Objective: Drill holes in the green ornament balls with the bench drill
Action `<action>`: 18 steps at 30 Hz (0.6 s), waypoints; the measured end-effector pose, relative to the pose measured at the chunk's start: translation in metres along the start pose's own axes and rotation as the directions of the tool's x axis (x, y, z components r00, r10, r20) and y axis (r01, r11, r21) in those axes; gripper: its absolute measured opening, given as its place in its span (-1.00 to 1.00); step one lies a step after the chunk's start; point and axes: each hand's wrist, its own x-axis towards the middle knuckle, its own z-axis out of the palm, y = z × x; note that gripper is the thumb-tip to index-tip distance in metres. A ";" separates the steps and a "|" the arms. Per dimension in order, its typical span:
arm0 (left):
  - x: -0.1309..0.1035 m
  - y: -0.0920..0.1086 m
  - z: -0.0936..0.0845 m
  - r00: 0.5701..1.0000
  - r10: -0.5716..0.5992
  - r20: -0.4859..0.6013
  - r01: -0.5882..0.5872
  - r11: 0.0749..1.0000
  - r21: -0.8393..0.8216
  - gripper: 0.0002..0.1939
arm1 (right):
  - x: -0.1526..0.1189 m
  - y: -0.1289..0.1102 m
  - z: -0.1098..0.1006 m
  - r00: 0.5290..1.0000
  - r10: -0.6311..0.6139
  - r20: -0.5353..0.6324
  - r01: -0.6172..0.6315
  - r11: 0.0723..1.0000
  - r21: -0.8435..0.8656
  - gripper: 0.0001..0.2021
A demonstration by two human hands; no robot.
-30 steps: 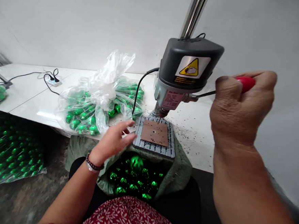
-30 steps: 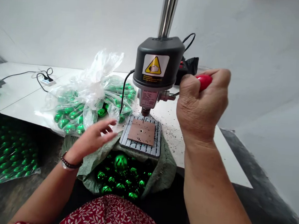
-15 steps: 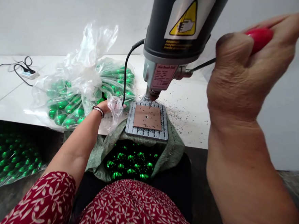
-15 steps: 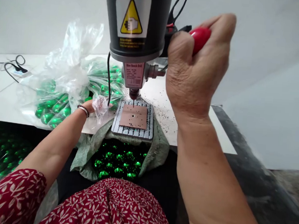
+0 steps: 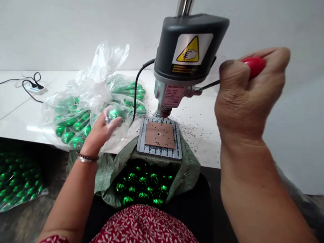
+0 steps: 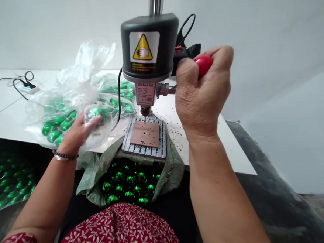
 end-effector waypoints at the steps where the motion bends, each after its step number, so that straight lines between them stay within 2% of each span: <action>1: -0.012 0.006 -0.001 0.999 -0.025 0.037 0.028 0.994 -0.102 -0.55 | 0.000 0.001 0.000 1.000 0.004 0.005 -0.004 1.000 -0.014 -0.84; 3: -0.031 0.016 0.002 0.999 -0.034 -0.015 0.031 0.984 -0.177 -0.57 | -0.001 0.004 0.000 1.000 0.007 0.016 -0.006 0.999 -0.038 -0.82; 5: -0.043 0.024 0.005 0.979 -0.009 -0.204 -0.006 0.997 -0.075 -0.56 | -0.001 0.005 -0.001 1.000 -0.005 0.024 0.006 0.999 -0.047 -0.81; 6: -0.047 0.028 0.005 0.946 0.029 -0.322 -0.023 1.000 0.021 -0.54 | -0.001 0.005 -0.001 1.000 -0.011 0.027 0.012 0.999 -0.044 -0.82; 8: -0.053 0.037 0.003 0.849 0.136 -0.510 -0.037 0.979 0.199 -0.46 | -0.002 0.005 -0.002 0.999 -0.007 0.031 0.009 0.999 -0.038 -0.84; 9: -0.055 0.042 0.003 0.808 0.179 -0.561 -0.047 0.969 0.241 -0.43 | -0.002 0.004 -0.002 0.999 0.001 0.032 0.000 0.999 -0.038 -0.85; 10: -0.057 0.047 0.002 0.790 0.194 -0.582 -0.069 0.971 0.230 -0.41 | -0.003 0.003 -0.002 0.999 0.012 0.031 -0.011 0.999 -0.038 -0.85; 11: -0.059 0.052 0.003 0.805 0.170 -0.568 -0.097 0.983 0.157 -0.41 | -0.003 0.002 -0.002 0.999 0.024 0.032 -0.022 0.999 -0.036 -0.85; 12: -0.062 0.056 0.006 0.850 0.108 -0.516 -0.115 0.993 0.020 -0.41 | -0.003 0.001 -0.002 0.999 0.031 0.032 -0.030 0.999 -0.031 -0.85; 13: -0.064 0.059 0.011 0.907 0.022 -0.421 -0.104 0.980 -0.172 -0.42 | -0.004 0.001 -0.003 0.999 0.032 0.032 -0.032 0.999 -0.023 -0.85; 14: -0.066 0.062 0.017 0.957 -0.068 -0.283 -0.048 0.922 -0.385 -0.44 | -0.004 0.000 -0.003 0.999 0.030 0.032 -0.029 0.999 -0.014 -0.85; 15: -0.067 0.063 0.025 0.982 -0.141 -0.123 0.045 0.817 -0.576 -0.45 | -0.004 0.000 -0.003 0.999 0.024 0.033 -0.024 1.000 -0.009 -0.85; 16: -0.068 0.063 0.034 0.982 -0.185 0.027 0.149 0.683 -0.715 -0.45 | -0.004 0.001 -0.003 0.999 0.016 0.033 -0.016 1.000 -0.006 -0.84; 18: -0.066 0.060 0.052 0.952 -0.215 0.218 0.294 0.442 -0.848 -0.45 | -0.005 0.003 -0.003 1.000 -0.002 0.030 0.002 1.000 -0.003 -0.83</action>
